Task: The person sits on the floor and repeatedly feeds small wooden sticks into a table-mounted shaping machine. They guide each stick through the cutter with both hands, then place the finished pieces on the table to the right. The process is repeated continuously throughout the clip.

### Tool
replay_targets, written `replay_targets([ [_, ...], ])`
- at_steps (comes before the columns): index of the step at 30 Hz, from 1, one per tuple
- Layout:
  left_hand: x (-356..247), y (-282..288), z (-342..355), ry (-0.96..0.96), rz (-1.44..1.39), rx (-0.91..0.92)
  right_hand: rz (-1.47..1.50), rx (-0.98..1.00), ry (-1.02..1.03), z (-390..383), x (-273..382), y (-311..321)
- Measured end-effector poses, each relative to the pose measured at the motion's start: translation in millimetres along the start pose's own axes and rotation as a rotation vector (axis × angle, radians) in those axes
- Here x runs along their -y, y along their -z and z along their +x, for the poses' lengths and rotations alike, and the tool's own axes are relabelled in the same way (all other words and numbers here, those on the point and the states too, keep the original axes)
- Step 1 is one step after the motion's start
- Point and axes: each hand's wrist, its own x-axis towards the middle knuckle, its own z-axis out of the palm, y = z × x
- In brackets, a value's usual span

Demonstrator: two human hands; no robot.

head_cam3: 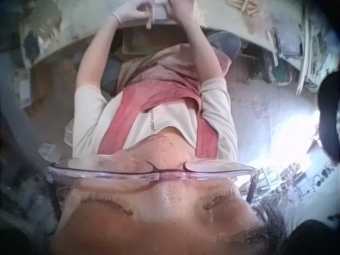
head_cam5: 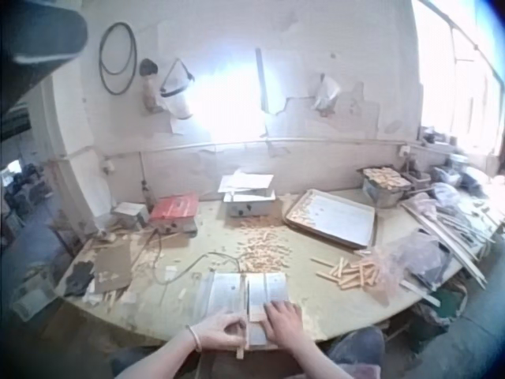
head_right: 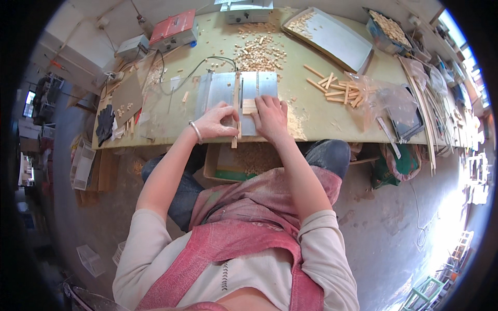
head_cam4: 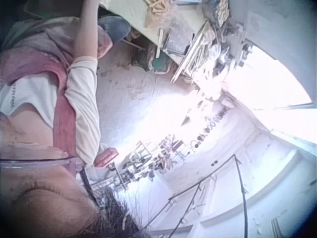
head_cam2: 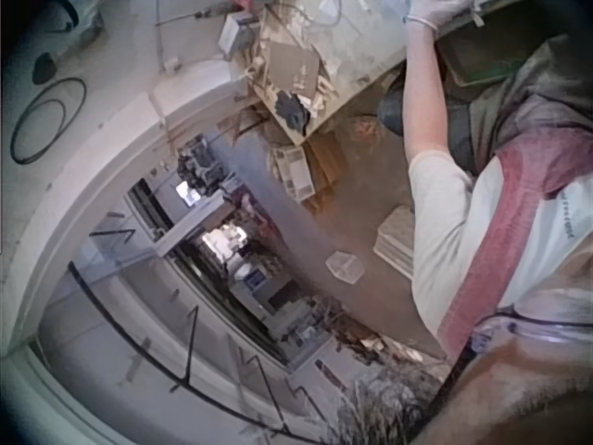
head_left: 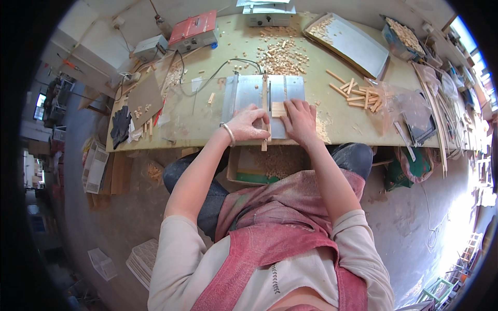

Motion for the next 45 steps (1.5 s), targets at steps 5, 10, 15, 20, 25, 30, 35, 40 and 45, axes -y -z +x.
replay_targets([
  [5,4,-5,-10,0.082,-0.197,-0.11,0.045,0.029,0.074,-28,17,4],
  [10,2,-11,1,0.074,0.01,-0.171,0.051,0.023,0.055,-24,20,3],
  [15,10,-17,13,0.042,0.003,-0.217,0.039,0.012,0.052,-15,18,0],
  [20,19,-18,26,0.014,-0.058,-0.253,0.035,0.005,0.059,-4,12,-4],
  [25,26,-16,38,0.009,-0.07,-0.262,0.014,-0.061,0.073,5,9,-11],
  [30,32,-14,50,0.053,-0.105,-0.253,-0.01,-0.05,0.041,16,6,-15],
  [35,35,-10,60,0.051,-0.097,-0.267,-0.004,-0.038,0.017,25,3,-17],
  [40,32,-2,68,0.082,-0.068,-0.264,0.008,-0.031,-0.005,38,-1,-19],
  [45,28,-2,64,0.033,-0.004,-0.245,0.0,-0.013,-0.014,42,-5,-17],
])
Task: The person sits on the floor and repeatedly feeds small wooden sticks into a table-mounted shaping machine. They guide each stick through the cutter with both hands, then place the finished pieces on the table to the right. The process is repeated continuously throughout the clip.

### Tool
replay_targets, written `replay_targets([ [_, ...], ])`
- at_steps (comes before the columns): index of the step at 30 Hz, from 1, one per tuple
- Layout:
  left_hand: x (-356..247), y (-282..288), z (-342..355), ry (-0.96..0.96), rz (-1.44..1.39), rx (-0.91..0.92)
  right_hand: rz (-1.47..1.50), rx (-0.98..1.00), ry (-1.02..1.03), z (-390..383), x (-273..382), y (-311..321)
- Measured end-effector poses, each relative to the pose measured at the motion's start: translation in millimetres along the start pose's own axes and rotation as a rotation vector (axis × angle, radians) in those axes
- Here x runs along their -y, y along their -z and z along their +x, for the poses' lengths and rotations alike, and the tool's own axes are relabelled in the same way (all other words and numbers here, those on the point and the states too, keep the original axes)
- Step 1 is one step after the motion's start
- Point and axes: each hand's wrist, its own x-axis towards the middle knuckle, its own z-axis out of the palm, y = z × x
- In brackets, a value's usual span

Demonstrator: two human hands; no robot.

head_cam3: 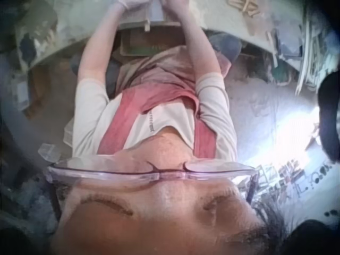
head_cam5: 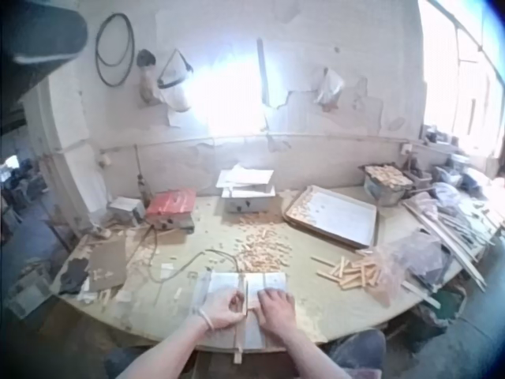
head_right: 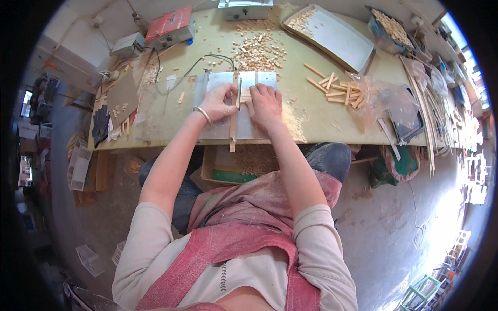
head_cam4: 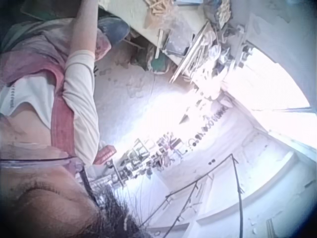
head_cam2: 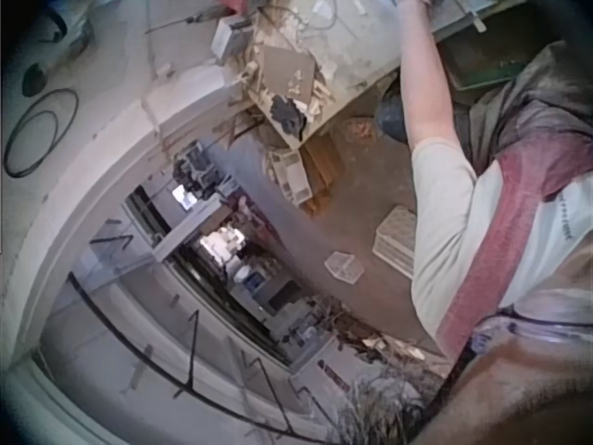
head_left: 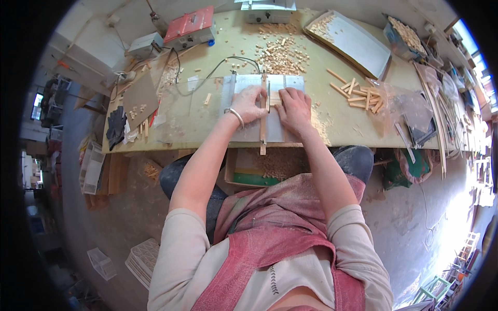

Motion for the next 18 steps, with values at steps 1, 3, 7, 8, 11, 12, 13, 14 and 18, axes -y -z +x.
replay_targets([
  [1,-2,1,-7,-0.008,0.014,0.029,-0.003,0.007,0.005,-6,1,3],
  [3,-10,4,-32,-0.022,0.042,0.087,0.003,0.014,0.024,-20,5,9],
  [7,-30,22,-65,0.005,-0.107,0.243,0.033,0.014,0.068,-58,16,19],
  [8,-22,17,-66,0.018,-0.181,0.197,0.042,0.014,0.082,-63,19,19],
  [11,-19,12,-61,0.079,-0.166,0.069,0.052,0.015,0.106,-64,26,13],
  [12,-16,7,-60,0.051,-0.133,0.053,0.074,0.012,0.107,-63,27,16],
  [13,-14,3,-58,0.024,-0.099,0.038,0.073,-0.005,0.117,-62,27,15],
  [14,-12,-1,-57,-0.004,-0.066,0.022,0.073,-0.022,0.127,-60,28,14],
  [18,-19,-1,-51,0.0,-0.069,0.039,0.074,-0.035,0.125,-54,27,14],
])
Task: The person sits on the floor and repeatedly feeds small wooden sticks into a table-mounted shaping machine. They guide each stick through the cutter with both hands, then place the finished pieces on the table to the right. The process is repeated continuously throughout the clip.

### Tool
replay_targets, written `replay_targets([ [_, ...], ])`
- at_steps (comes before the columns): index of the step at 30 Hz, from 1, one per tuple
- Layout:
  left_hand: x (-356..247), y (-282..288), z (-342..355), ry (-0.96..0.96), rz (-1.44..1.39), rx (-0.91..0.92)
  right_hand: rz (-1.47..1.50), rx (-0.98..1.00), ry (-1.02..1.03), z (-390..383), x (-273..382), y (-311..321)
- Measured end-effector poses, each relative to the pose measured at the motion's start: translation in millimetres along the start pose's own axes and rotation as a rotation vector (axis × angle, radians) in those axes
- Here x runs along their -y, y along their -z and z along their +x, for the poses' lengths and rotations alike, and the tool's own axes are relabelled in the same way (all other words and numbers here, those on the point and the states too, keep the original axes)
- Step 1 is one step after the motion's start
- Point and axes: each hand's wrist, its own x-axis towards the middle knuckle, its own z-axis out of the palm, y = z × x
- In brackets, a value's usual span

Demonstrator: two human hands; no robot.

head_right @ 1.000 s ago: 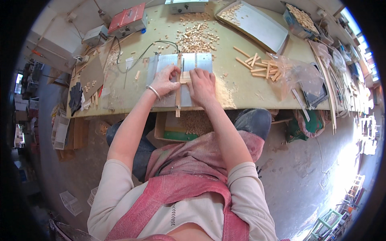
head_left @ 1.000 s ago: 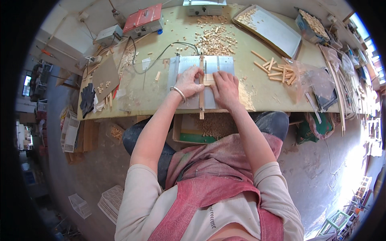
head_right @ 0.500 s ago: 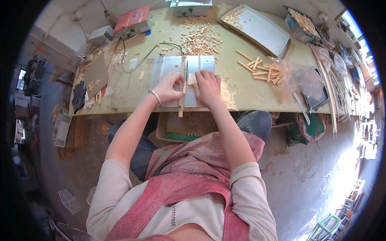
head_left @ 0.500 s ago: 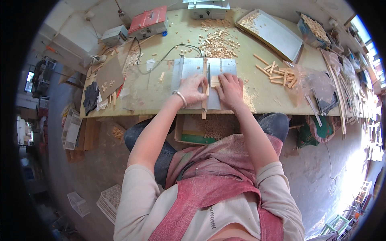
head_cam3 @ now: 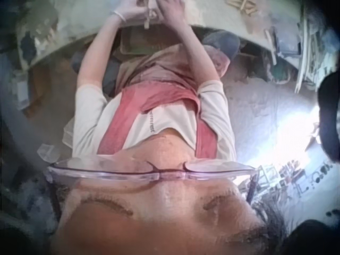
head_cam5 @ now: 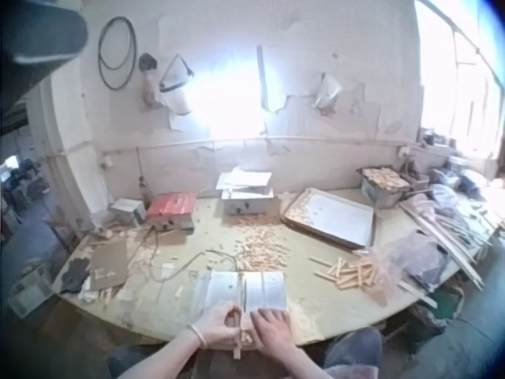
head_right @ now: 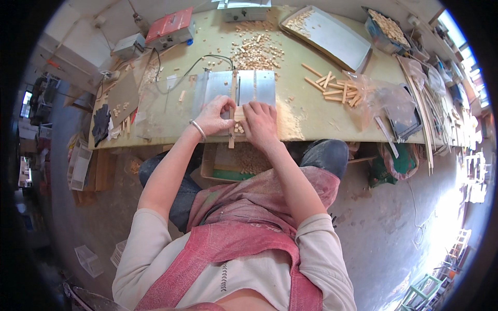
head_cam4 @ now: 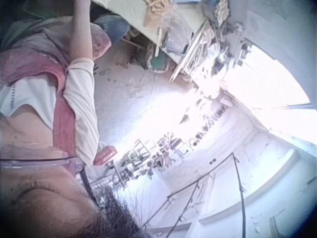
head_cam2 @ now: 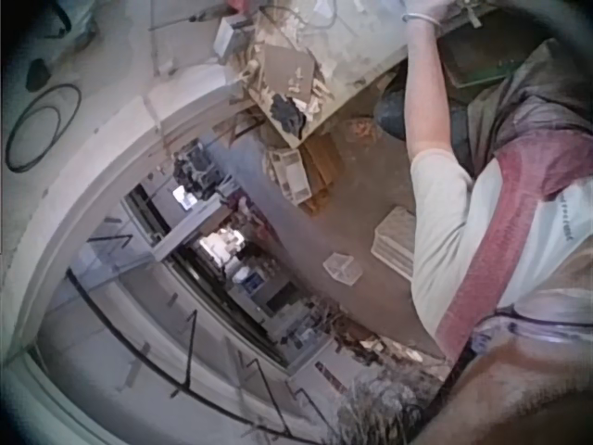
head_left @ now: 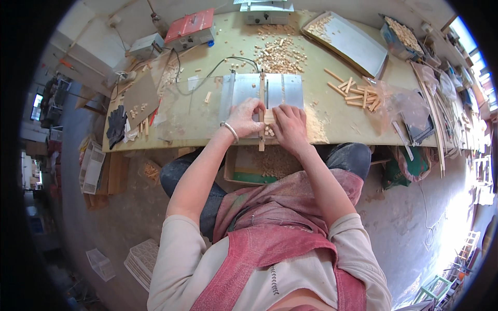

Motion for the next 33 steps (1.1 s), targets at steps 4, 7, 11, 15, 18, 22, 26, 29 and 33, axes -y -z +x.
replay_targets([
  [4,11,-4,10,-0.017,-0.075,-0.015,0.0,-0.007,-0.004,8,-3,-1],
  [7,14,-3,17,-0.004,-0.102,-0.008,-0.004,-0.014,-0.014,13,-6,-4],
  [11,19,-3,25,0.041,-0.137,0.005,-0.016,-0.029,-0.023,19,-11,-10],
  [15,28,-4,35,0.045,-0.141,-0.007,-0.022,-0.028,-0.035,28,-15,-14],
  [18,25,0,42,0.063,-0.122,-0.004,-0.026,-0.008,-0.059,33,-18,-15],
  [22,24,3,50,0.066,-0.088,-0.015,-0.028,0.003,-0.077,41,-21,-15],
  [26,29,4,58,0.068,-0.083,-0.014,-0.029,0.009,-0.083,48,-23,-16],
  [29,32,4,63,0.038,-0.06,-0.034,-0.029,0.008,-0.091,55,-27,-17],
  [33,26,4,48,-0.001,0.044,-0.012,-0.016,0.079,-0.112,52,-25,-10],
])
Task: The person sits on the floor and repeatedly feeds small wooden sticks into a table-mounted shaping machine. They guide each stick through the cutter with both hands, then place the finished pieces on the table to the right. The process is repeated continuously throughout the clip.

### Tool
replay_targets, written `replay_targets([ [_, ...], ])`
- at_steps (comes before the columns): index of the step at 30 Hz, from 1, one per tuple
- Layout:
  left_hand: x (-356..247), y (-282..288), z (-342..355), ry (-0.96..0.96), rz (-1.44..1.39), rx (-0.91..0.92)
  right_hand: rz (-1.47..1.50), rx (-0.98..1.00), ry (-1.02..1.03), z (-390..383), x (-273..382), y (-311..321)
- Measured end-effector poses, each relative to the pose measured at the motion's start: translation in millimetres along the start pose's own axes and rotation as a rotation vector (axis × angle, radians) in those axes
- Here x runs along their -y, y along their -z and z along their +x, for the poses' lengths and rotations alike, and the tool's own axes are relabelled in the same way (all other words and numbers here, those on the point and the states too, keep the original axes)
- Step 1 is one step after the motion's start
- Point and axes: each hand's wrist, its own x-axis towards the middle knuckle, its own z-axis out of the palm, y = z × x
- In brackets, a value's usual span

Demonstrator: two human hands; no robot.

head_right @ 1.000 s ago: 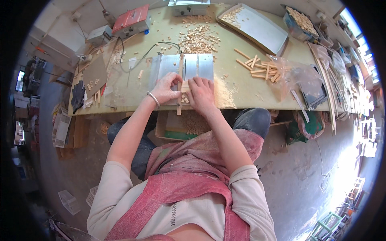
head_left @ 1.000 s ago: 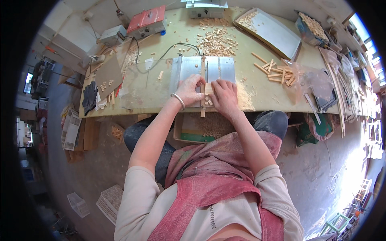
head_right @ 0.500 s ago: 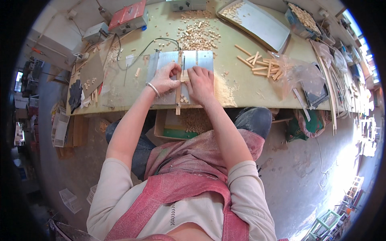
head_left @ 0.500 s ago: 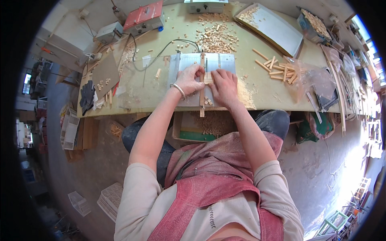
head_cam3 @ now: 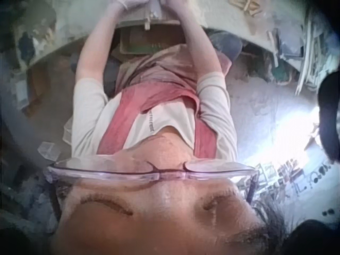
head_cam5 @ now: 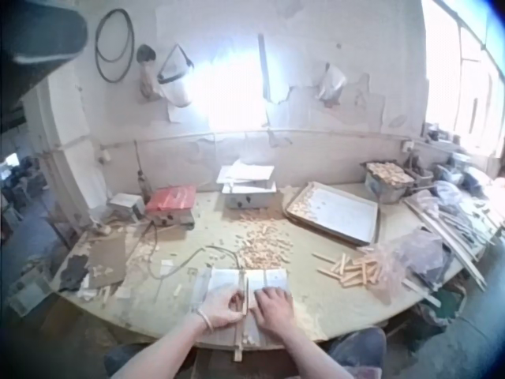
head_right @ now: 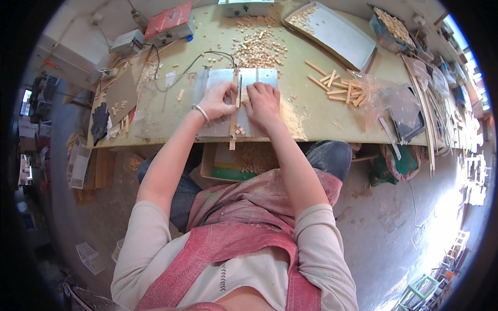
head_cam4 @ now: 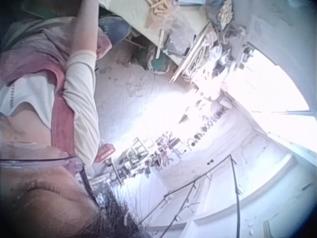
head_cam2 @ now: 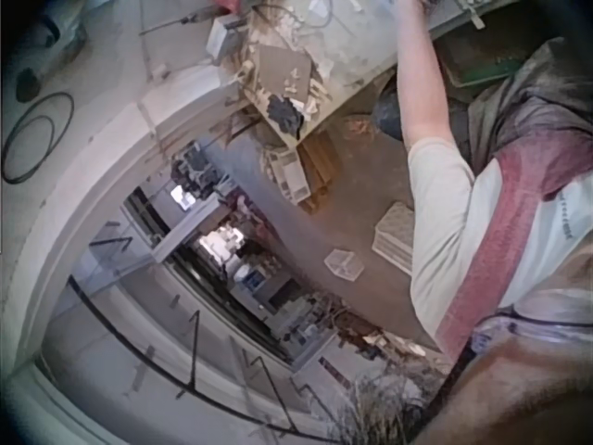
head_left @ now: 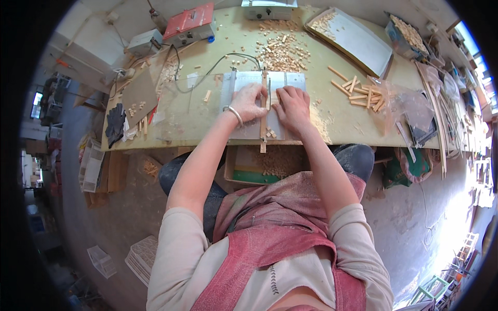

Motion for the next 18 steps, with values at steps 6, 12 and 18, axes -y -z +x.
replay_targets([
  [6,-34,14,-53,-0.053,-0.035,0.193,0.021,-0.042,0.083,-42,7,12],
  [12,-26,6,-59,0.008,-0.209,0.091,0.065,-0.03,0.153,-63,24,10],
  [18,-23,1,-54,-0.049,-0.096,0.074,0.058,-0.055,0.124,-63,27,7],
])
